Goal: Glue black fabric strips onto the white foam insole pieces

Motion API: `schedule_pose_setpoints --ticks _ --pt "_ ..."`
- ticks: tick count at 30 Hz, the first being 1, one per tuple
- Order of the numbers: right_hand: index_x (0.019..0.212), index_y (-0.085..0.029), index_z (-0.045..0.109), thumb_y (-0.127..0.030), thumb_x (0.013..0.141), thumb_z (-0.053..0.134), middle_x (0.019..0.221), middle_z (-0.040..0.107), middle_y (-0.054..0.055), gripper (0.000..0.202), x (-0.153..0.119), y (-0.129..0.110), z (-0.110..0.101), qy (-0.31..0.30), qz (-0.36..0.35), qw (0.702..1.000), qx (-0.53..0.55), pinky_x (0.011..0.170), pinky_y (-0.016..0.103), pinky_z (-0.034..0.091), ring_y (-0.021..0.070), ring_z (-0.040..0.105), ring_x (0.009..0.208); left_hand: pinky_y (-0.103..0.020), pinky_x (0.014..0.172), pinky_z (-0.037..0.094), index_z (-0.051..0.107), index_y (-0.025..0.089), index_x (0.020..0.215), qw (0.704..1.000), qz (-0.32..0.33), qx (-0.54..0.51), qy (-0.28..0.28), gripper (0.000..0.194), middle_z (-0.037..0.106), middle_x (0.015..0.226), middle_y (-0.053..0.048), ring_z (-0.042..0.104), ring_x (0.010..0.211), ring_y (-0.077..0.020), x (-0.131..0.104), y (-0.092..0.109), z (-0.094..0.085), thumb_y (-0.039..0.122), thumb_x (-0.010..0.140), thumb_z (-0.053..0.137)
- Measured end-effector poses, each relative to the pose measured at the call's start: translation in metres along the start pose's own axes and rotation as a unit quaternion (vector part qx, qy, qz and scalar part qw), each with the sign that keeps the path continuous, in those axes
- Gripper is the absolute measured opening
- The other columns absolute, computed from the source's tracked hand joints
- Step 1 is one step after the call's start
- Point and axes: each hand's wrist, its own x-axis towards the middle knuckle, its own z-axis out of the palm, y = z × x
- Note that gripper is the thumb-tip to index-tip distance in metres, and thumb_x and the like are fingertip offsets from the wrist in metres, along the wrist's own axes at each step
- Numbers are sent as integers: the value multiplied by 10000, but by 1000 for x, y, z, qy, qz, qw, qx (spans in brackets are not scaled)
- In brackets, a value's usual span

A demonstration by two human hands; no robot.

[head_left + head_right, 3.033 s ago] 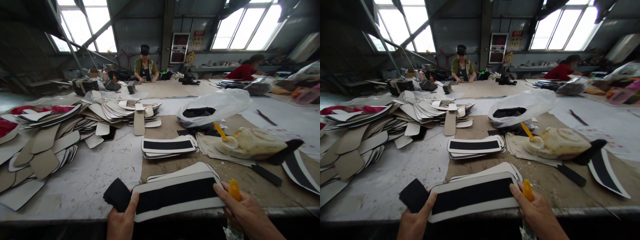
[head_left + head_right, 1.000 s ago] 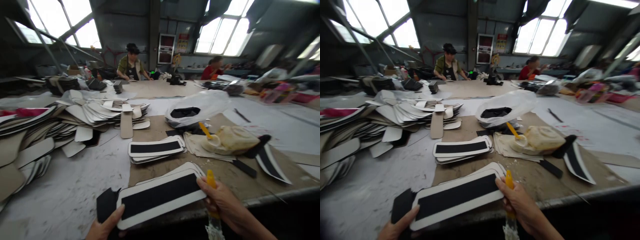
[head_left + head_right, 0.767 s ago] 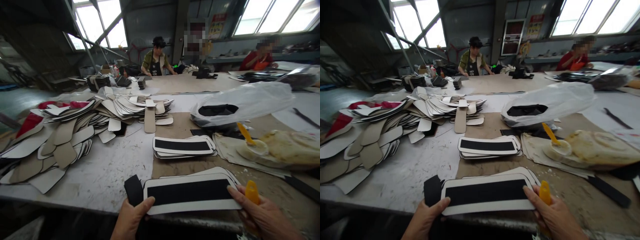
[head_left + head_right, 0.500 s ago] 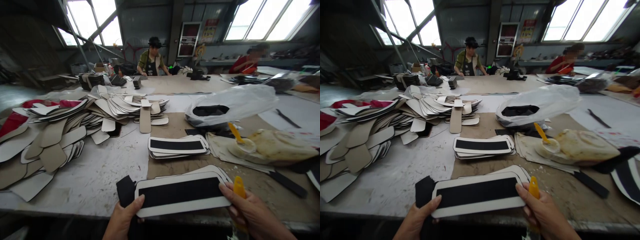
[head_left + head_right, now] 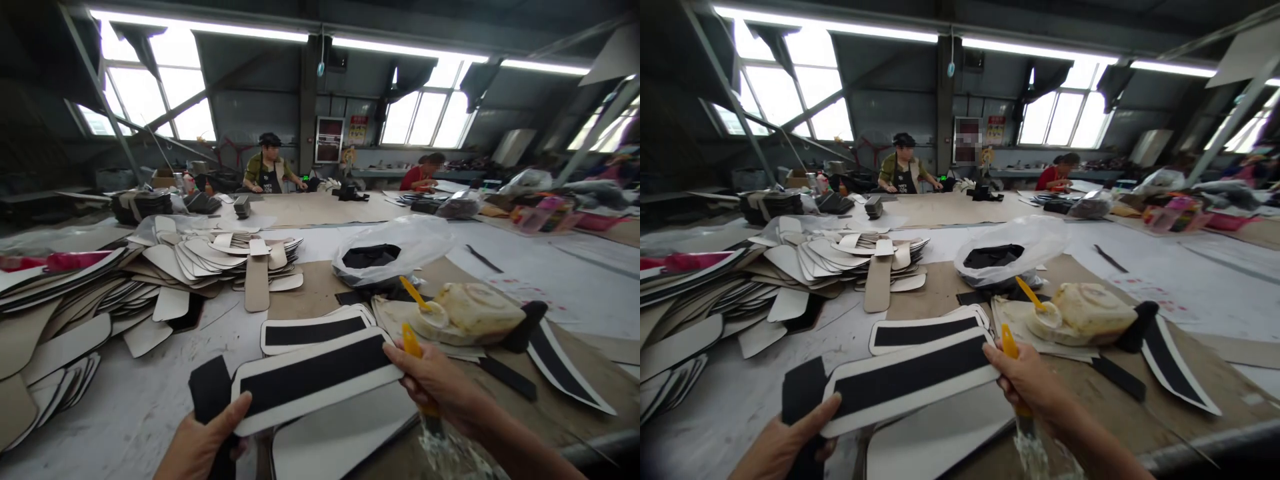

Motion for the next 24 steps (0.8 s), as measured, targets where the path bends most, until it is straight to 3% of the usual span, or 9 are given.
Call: schedule_pose_setpoints --ticks 4,7,9,12,15,17,19,21,24 --pt "592 -217 368 -545 720 536 418 383 -77 390 47 -29 -9 33 -63 981 -180 365 200 221 55 292 336 -217 443 374 603 100 627 994 49 78 -63 395 558 516 -2 472 450 -97 38 32 15 473 569 723" --pt "450 -212 388 -436 640 653 373 379 -48 396 76 -33 -22 73 -98 962 -243 414 238 256 96 368 375 -217 437 316 601 86 562 987 85 136 -31 424 523 427 -2 425 412 -92 67 32 17 495 559 712" --pt "407 -205 405 -377 600 698 394 389 -35 390 81 -32 -32 108 -135 948 -268 477 250 286 125 426 456 -222 457 316 615 94 616 985 86 149 -3 404 534 440 7 428 428 -101 73 23 12 477 545 722" --pt "502 -194 504 -460 672 639 487 456 -13 343 61 -29 -40 132 -165 935 -284 545 261 326 154 476 556 -226 486 307 593 138 617 978 72 194 17 381 479 419 51 396 442 -103 56 5 2 501 565 699" --pt "758 -185 621 -633 781 420 657 570 31 491 20 -28 -32 106 -181 949 -234 584 271 388 163 522 621 -239 482 284 505 180 487 963 38 266 12 417 403 372 61 345 422 -106 19 -15 -2 556 595 651" --pt "790 -185 644 -702 772 330 726 599 56 605 -5 -23 -17 100 -189 957 -196 609 265 417 171 540 686 -253 476 294 541 192 519 960 27 278 4 388 433 372 48 377 419 -133 -4 -29 0 558 592 649" --pt "742 -180 635 -730 748 323 699 585 56 632 -22 -12 4 95 -162 970 -154 533 241 412 149 519 620 -263 461 302 590 196 576 965 18 259 -16 348 470 378 34 416 423 -163 -19 -44 5 535 575 667" --pt "723 -173 596 -722 746 346 656 548 36 604 -30 4 29 85 -129 985 -77 438 218 371 112 467 512 -264 452 311 591 197 576 973 16 227 -34 327 487 390 25 437 427 -174 -26 -58 10 514 578 670" --pt "736 -172 546 -680 755 410 645 513 10 527 -32 30 66 54 -121 991 31 417 212 366 96 460 474 -262 453 326 573 185 575 979 22 201 -23 333 495 409 22 453 428 -166 -29 -73 14 510 622 633"
